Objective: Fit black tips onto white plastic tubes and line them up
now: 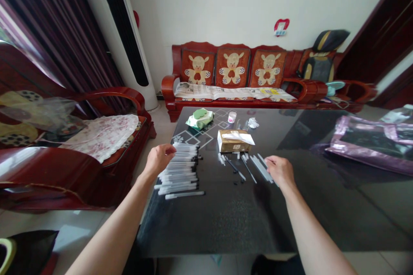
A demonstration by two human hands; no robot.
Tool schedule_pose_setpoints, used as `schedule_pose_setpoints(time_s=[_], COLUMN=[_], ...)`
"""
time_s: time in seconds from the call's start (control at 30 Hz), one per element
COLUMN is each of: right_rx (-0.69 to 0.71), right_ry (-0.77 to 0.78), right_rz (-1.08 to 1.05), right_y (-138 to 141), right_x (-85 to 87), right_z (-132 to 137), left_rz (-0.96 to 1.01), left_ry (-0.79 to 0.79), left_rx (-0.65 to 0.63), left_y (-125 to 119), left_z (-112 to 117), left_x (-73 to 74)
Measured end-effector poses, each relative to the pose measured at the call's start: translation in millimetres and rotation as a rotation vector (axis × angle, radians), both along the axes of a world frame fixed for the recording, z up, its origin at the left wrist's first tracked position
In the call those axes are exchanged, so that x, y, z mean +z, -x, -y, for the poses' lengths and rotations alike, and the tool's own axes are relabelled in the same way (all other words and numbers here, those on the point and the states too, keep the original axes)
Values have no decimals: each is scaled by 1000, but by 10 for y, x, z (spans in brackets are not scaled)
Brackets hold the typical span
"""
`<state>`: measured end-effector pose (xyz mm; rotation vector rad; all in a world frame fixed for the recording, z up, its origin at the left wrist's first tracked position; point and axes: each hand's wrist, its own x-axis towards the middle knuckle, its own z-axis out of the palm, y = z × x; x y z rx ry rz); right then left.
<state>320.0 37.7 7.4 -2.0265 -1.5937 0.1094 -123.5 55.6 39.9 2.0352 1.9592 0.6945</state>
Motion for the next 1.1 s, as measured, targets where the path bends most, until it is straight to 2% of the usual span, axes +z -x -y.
schedule_pose_setpoints(time_s=[0.1, 0.2, 0.3, 0.47, 0.8, 1.1], right_rx=[-96, -145, -172, -198, -146, -113], right_ry=[131, 275, 413, 552, 575, 452], right_rz=[92, 161, 210, 271, 321, 224], right_y=[-171, -207, -199, -179, -16, 61], right_x=[-30, -107, -194, -269, -225, -68], right_z=[20, 31, 7, -50, -32, -2], left_rz=[125, 202, 184, 146, 143, 262], left_ry=[-87, -126, -166, -192, -185, -155], left_rx=[-10, -62, -133, -153, -201, -247], left_y=[-166, -342, -471, -543, -567, -668], left_z=[35, 80, 119, 145, 140, 194], left_x=[11, -24, -75, -113, -148, -207])
